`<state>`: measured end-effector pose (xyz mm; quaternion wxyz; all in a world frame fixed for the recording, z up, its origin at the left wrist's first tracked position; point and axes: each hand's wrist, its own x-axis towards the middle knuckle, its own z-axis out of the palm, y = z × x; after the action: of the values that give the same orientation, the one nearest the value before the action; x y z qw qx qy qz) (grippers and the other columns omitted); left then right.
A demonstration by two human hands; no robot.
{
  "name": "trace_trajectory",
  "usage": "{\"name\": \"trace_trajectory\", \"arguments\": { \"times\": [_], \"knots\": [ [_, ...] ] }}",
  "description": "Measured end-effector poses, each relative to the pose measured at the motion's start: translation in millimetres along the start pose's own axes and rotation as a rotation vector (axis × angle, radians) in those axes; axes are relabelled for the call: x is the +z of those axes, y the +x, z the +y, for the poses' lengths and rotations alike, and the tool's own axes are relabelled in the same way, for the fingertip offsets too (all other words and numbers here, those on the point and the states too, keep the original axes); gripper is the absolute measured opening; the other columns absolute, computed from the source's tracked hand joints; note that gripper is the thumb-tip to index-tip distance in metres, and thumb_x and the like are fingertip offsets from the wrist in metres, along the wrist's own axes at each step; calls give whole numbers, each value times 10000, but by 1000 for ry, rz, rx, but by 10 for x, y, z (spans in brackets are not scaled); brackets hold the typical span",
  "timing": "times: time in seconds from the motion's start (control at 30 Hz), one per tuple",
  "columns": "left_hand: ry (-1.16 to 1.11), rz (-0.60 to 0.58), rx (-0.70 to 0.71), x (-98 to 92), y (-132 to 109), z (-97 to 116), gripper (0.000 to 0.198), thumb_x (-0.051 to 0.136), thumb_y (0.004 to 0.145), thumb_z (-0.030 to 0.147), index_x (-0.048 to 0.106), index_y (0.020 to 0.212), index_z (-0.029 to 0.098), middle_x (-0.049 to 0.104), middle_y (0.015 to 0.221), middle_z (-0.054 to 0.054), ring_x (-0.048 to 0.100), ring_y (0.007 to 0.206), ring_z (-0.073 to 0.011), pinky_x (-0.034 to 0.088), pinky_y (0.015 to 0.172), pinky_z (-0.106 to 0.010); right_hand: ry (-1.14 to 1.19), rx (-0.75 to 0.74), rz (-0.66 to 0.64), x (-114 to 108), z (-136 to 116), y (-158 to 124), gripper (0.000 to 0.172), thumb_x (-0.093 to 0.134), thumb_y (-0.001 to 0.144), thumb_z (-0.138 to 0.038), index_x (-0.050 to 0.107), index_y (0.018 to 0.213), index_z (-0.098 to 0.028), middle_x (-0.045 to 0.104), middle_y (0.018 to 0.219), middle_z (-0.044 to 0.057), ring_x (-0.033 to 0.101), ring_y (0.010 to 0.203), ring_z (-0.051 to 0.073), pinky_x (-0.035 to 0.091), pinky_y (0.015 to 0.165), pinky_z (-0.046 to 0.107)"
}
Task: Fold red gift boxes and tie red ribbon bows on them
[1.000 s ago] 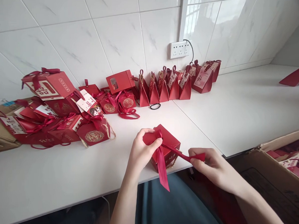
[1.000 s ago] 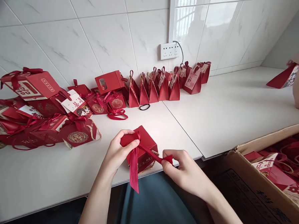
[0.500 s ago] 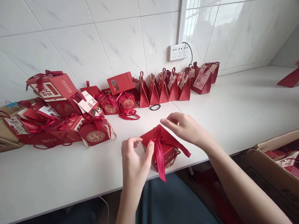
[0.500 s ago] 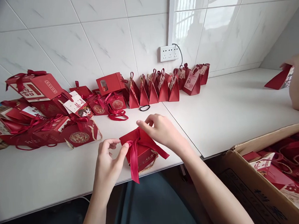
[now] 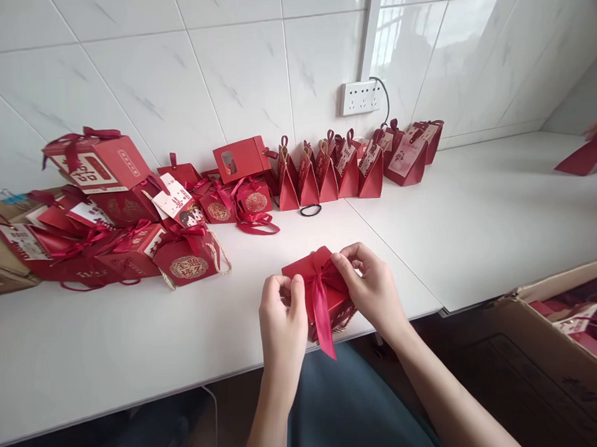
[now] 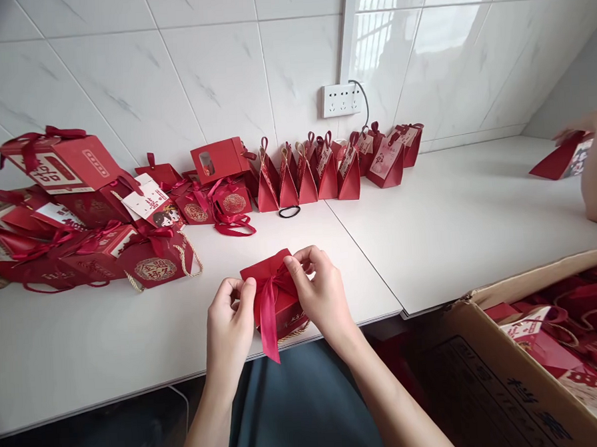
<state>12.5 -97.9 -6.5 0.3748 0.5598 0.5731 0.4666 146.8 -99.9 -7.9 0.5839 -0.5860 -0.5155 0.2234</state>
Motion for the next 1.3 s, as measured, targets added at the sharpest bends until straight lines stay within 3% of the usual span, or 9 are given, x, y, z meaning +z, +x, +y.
{"name": "trace_trajectory", "arguments": {
  "times": [0.5, 0.63, 0.7, 0.77, 0.9, 0.97, 1.03, 1.17, 1.3],
  "knots": [
    [53, 46, -4, 38, 31, 34, 245, 430, 873, 380, 393, 684, 229, 475, 607, 28, 472, 551, -130, 381, 506, -240, 392, 208, 183, 128, 93, -119, 402, 581, 807, -571, 472, 694, -201, 502, 619, -27, 452, 537, 110, 381, 476, 232],
    [40, -6, 35, -8, 87, 34, 262, 465, 851, 353, 369, 641, 228, 431, 575, 42, 441, 521, -117, 380, 504, -231, 376, 239, 1, 26, 110, -44, 363, 581, 817, -535, 482, 720, -200, 555, 679, 5, 480, 538, 119, 409, 474, 248],
    [30, -35, 53, -28, 103, 24, 268, 489, 837, 356, 374, 633, 225, 431, 577, 43, 450, 533, -116, 389, 518, -229, 239, 113, 5, -58, 82, -38, 245, 573, 841, -438, 514, 808, -202, 595, 803, 41, 559, 654, 159, 478, 555, 289],
    [14, -57, 63, -39, 105, 8, 267, 509, 827, 374, 393, 641, 222, 451, 590, 39, 475, 564, -122, 401, 537, -230, 64, -161, 45, -136, 19, -81, 141, 542, 847, -291, 533, 964, -215, 595, 970, 79, 595, 903, 220, 521, 741, 371],
    [-43, -83, 69, -47, 96, -20, 284, 521, 827, 420, 413, 662, 216, 472, 608, 39, 496, 586, -122, 405, 543, -226, -239, -677, -269, -182, -148, -243, 451, 511, 777, -114, 505, 1219, -205, 571, 1174, 131, 507, 1188, 281, 388, 1014, 513],
    [-61, -94, 63, -53, 105, -25, 291, 519, 833, 430, 416, 668, 214, 467, 600, 47, 481, 556, -112, 392, 523, -221, -379, -769, -354, -137, -184, -300, 469, 522, 797, -101, 503, 1260, -168, 599, 1202, 147, 541, 1170, 284, 294, 1068, 555],
    [-40, -87, 65, -62, 125, -26, 282, 513, 841, 414, 418, 667, 212, 463, 592, 52, 471, 542, -106, 388, 525, -218, -443, -820, -313, -76, -160, -325, 387, 507, 856, -81, 531, 1235, -152, 655, 1151, 133, 600, 1100, 247, 275, 1078, 535],
    [31, -59, 90, -62, 175, -32, 275, 496, 850, 376, 399, 651, 213, 448, 586, 56, 461, 542, -105, 388, 550, -220, -317, -898, -156, -19, 9, -315, 284, 490, 882, -21, 611, 1081, -183, 726, 941, 55, 664, 966, 173, 421, 969, 407],
    [36, -30, 74, -40, 202, -42, 275, 489, 846, 360, 384, 637, 216, 433, 578, 56, 444, 536, -107, 385, 551, -225, -127, -899, -128, -74, 160, -299, 276, 498, 857, -42, 639, 1025, -209, 725, 885, 56, 683, 904, 189, 494, 889, 428]
  ]
}}
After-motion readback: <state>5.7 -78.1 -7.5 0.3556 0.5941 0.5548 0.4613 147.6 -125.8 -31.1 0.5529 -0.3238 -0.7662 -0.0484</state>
